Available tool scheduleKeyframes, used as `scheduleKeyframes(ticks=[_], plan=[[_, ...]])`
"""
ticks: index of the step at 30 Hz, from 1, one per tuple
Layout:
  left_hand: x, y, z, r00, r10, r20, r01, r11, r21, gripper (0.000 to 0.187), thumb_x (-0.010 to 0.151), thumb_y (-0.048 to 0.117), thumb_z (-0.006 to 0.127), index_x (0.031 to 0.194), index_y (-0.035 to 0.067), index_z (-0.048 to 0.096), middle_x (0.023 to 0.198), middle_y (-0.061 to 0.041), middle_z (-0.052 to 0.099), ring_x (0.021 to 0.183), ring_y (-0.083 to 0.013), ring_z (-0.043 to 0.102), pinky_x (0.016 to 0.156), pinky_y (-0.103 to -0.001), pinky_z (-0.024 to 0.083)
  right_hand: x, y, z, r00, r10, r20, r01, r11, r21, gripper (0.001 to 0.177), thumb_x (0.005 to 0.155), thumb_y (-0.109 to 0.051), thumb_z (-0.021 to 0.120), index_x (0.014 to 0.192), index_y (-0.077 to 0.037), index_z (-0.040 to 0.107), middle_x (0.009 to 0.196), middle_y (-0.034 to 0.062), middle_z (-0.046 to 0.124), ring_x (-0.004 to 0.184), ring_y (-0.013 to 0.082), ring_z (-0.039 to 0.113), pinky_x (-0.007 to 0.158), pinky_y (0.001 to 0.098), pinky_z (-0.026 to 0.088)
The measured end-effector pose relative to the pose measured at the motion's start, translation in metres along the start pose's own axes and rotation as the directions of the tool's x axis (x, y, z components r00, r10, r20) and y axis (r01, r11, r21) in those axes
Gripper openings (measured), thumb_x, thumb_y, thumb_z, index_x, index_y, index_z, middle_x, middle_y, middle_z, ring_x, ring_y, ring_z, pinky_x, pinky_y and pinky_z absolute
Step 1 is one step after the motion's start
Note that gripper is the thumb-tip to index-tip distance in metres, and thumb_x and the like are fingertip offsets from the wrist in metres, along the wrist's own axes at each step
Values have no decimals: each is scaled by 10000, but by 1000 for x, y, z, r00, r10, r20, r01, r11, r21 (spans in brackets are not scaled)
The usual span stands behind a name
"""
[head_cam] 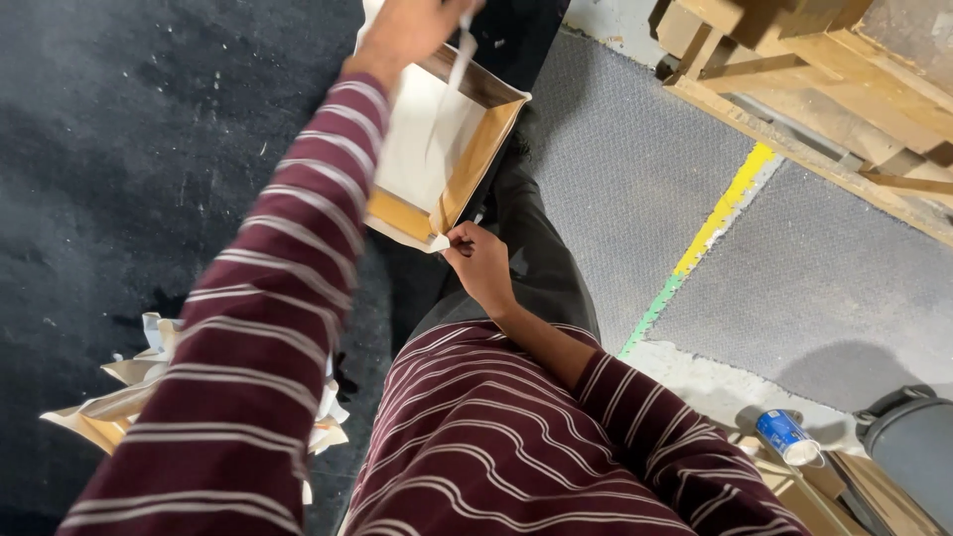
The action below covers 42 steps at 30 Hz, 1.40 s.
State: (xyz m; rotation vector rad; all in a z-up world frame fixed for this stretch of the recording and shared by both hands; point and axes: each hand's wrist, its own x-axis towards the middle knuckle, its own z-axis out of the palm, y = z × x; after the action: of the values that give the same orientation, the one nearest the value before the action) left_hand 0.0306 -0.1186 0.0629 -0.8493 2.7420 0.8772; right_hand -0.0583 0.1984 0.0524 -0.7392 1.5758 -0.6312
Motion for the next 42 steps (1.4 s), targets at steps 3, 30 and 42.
scheduleKeyframes(ticks=[3, 30, 42], plan=[[-36, -8, 12, 999, 27, 42, -31, 997, 77, 569, 936, 450, 734, 1319, 37, 654, 1187, -144, 588, 1055, -327, 516, 864, -487, 475, 1, 4, 0, 993, -122, 0, 121, 985, -125, 52, 867, -71, 688, 911, -94, 701, 847, -6, 719, 787, 100, 664, 741, 239, 556], [-118, 106, 126, 440, -467, -767, 356, 875, -328, 537, 823, 108, 822, 1316, 61, 614, 1143, -169, 593, 1189, -408, 538, 1034, -522, 394, 131, -23, -101, 987, -156, -42, 161, 968, 193, 202, 895, -55, 703, 1090, -69, 752, 914, 64, 678, 825, 120, 678, 642, 228, 571], [-18, 55, 151, 833, -355, -425, 208, 912, -354, 148, 838, 215, 834, 901, 266, 710, 881, 80, 661, 936, -224, 673, 926, -396, 516, 118, -38, -94, 980, -167, -105, 185, 964, 192, 152, 898, -60, 716, 1034, -101, 771, 885, 40, 663, 804, 89, 619, 639, 226, 550]])
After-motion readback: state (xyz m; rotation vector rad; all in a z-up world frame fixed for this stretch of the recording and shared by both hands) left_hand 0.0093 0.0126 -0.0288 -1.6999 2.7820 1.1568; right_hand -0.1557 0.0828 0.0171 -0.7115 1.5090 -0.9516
